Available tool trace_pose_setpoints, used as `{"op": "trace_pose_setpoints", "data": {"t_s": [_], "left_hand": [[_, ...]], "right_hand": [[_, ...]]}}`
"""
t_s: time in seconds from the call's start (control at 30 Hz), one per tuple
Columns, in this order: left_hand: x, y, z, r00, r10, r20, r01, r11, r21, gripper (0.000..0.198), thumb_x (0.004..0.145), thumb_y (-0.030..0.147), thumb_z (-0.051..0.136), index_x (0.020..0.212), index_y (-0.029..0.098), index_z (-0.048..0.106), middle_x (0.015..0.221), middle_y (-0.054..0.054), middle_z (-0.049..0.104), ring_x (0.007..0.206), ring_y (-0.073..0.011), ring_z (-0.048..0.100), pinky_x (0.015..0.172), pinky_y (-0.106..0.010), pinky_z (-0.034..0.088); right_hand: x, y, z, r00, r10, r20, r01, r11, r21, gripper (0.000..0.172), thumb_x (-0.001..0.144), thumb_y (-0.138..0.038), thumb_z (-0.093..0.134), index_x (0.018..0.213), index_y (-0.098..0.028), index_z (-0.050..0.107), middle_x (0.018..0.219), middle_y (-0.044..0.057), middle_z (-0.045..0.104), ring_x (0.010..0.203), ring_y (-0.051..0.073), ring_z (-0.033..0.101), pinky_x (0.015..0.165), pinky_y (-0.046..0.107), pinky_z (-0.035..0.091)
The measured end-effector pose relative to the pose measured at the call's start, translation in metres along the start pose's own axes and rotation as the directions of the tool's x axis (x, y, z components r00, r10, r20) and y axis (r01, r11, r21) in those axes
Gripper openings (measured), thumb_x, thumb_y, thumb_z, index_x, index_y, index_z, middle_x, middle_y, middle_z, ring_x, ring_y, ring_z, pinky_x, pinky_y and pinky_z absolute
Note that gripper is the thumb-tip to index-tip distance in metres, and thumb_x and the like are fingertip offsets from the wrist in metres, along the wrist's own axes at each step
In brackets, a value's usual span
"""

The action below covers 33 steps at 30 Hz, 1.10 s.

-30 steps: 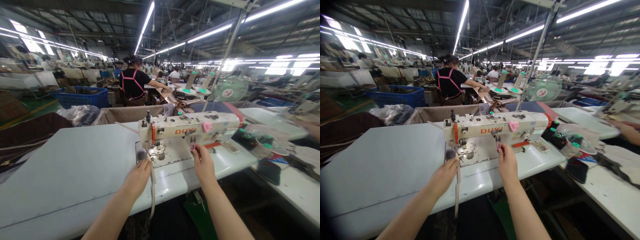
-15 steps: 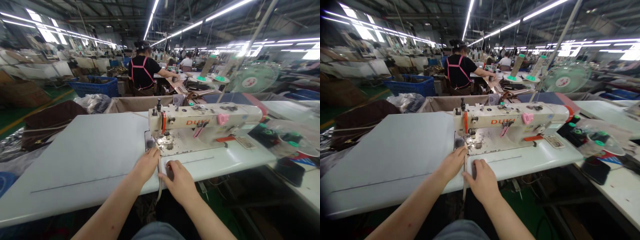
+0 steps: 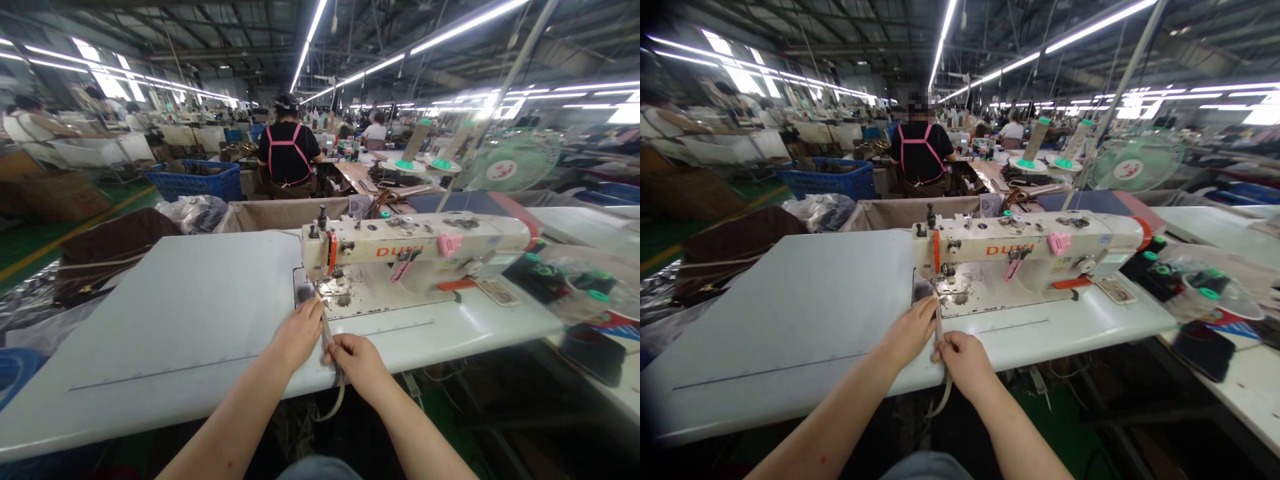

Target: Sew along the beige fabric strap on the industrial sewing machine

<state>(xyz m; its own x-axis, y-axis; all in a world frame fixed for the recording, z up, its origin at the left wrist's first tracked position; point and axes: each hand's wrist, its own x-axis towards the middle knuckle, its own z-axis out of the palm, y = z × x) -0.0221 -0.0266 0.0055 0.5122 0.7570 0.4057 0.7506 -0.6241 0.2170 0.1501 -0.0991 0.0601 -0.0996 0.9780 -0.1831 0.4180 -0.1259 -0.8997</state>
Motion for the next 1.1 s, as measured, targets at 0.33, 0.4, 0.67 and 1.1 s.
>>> {"op": "trace_pose_setpoints", "data": {"t_s": [0.33,0.4,0.67,1.1], "left_hand": [[0.001,0.002,-0.007,0.99,0.09,0.108,-0.106,0.981,0.161,0.028,0.102,0.01,0.048,0.126,0.015,0.061,0.138,-0.013,0.066,0.133,-0.0257,0.062,0.118,-0.041,0.05],[0.002,0.003,-0.008,0.992,0.092,0.082,-0.104,0.981,0.161,0.028,0.103,0.011,0.047,0.126,0.016,0.061,0.135,-0.013,0.067,0.13,-0.0248,0.064,0.117,-0.042,0.051],[0.001,0.004,-0.009,0.992,0.098,0.083,-0.112,0.979,0.171,0.025,0.101,0.008,0.051,0.122,0.016,0.062,0.128,-0.01,0.067,0.122,-0.0241,0.065,0.111,-0.038,0.054],[-0.002,0.004,-0.007,0.994,0.088,0.07,-0.101,0.97,0.222,0.032,0.1,0.005,0.048,0.127,0.013,0.062,0.134,-0.014,0.067,0.128,-0.0254,0.065,0.111,-0.039,0.055]], "right_hand": [[-0.041,0.007,0.003,0.957,0.118,0.263,-0.235,0.849,0.473,0.043,0.09,-0.058,0.07,0.084,-0.016,0.072,0.075,0.007,0.081,0.046,0.007,0.035,0.049,0.025,0.019],[-0.048,0.006,0.001,0.952,0.128,0.278,-0.26,0.82,0.51,0.045,0.089,-0.06,0.074,0.08,-0.016,0.073,0.077,0.008,0.081,0.047,0.007,0.036,0.05,0.025,0.019],[-0.07,0.018,-0.003,0.959,0.076,0.273,-0.18,0.907,0.38,0.053,0.089,-0.066,0.072,0.071,-0.017,0.08,0.06,-0.001,0.057,0.058,0.012,0.039,0.057,0.029,0.023],[-0.061,0.019,0.008,0.979,0.124,0.161,-0.195,0.8,0.567,0.044,0.084,-0.062,0.081,0.098,-0.02,0.079,0.08,0.004,0.076,0.076,0.019,0.07,0.076,0.031,0.054]]}}
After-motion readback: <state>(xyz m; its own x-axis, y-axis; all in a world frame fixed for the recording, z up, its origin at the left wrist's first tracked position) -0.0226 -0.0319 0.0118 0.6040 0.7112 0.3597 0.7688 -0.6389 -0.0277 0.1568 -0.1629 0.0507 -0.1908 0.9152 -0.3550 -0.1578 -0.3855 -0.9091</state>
